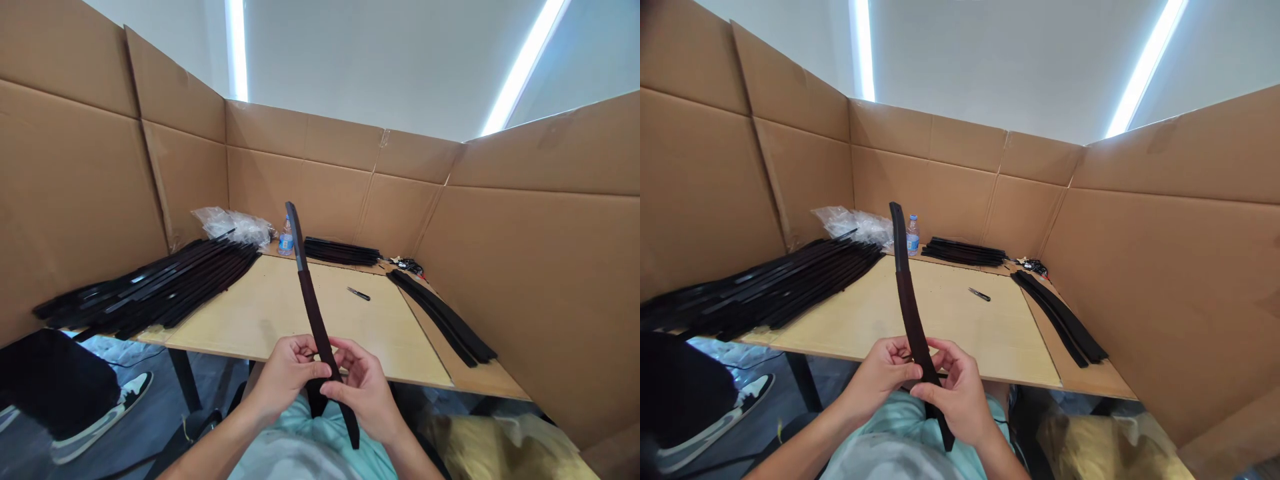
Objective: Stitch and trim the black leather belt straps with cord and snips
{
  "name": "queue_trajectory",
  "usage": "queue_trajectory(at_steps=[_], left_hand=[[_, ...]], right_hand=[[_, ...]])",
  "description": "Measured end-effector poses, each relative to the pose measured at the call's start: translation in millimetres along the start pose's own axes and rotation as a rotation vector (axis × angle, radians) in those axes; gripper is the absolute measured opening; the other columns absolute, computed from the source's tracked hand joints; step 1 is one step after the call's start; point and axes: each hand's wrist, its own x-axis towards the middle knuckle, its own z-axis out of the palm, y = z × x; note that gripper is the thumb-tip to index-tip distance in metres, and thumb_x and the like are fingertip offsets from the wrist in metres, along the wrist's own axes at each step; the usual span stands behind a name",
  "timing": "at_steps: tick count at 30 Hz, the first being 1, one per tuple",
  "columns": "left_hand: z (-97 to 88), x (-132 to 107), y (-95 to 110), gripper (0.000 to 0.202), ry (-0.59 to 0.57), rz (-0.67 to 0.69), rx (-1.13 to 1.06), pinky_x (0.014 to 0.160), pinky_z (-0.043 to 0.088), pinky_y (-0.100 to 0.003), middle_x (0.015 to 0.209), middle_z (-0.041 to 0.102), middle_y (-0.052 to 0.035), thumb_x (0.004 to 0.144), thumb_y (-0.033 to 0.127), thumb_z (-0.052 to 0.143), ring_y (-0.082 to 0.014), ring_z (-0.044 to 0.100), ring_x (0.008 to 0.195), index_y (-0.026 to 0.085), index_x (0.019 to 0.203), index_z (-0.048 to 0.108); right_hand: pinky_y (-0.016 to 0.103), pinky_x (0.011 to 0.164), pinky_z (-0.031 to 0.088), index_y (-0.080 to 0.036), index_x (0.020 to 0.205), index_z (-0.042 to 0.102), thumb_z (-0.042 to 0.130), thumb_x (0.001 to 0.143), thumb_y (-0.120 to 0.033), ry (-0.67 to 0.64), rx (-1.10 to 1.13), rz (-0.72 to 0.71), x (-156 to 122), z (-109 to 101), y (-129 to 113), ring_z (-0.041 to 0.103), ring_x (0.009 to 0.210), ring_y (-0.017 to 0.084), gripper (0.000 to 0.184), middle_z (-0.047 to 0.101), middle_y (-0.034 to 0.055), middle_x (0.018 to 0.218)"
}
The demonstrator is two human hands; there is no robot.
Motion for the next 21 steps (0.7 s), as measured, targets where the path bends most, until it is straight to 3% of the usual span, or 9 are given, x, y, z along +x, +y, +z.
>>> queue_trajectory(at_steps=[4,9,15,21], left_hand=[[-0.1,-2,-3,0.035,-0.043,-0.032,-0.004,0.052,0.044,-0.024,0.064,0.065,-0.0034,0.048,0.032,0.088,-0.015,0.059,0.058,0.011,0.065,0.066],[0.2,-3,-6,0.034,-0.038,-0.057,-0.014,0.047,0.039,-0.02,0.055,0.059,0.0002,0.05,0.031,0.087,-0.0111,0.055,0.05,0.01,0.064,0.065],[-0.4,-3,-5,0.028,-0.096,-0.064,-0.013,0.042,0.037,-0.02,0.046,0.055,0.0015,0.061,0.032,0.081,-0.0102,0.051,0.04,0.01,0.065,0.063],[5.3,-6,-4,0.025,-0.2,-0.023,-0.087,0.053,0.051,-0.035,0.047,0.06,-0.0014,0.071,0.032,0.073,-0.0208,0.062,0.044,0.013,0.066,0.057]], right_hand=[[0.022,0.047,0.051,-0.017,0.105,0.066,0.089,0.054,-0.024,-0.078,-0.008,0.095,0,1,-7,0.052,0.055,0.01,0.057,0.058,-0.0009,0.075],[0.023,0.049,0.055,-0.016,0.093,0.063,0.083,0.065,-0.031,-0.129,-0.037,0.082,-4,4,-14,0.057,0.067,0.013,0.037,0.06,0.0021,0.085],[0.015,0.045,0.039,-0.017,0.096,0.047,0.066,0.084,-0.041,-0.183,-0.072,0.067,-6,2,-11,0.055,0.05,0.006,0.033,0.067,0.0025,0.075],[0.015,0.038,0.035,-0.017,0.085,0.045,0.052,0.091,-0.05,-0.089,-0.045,0.037,-4,4,-5,0.045,0.038,0.005,0.034,0.062,-0.0008,0.058]])
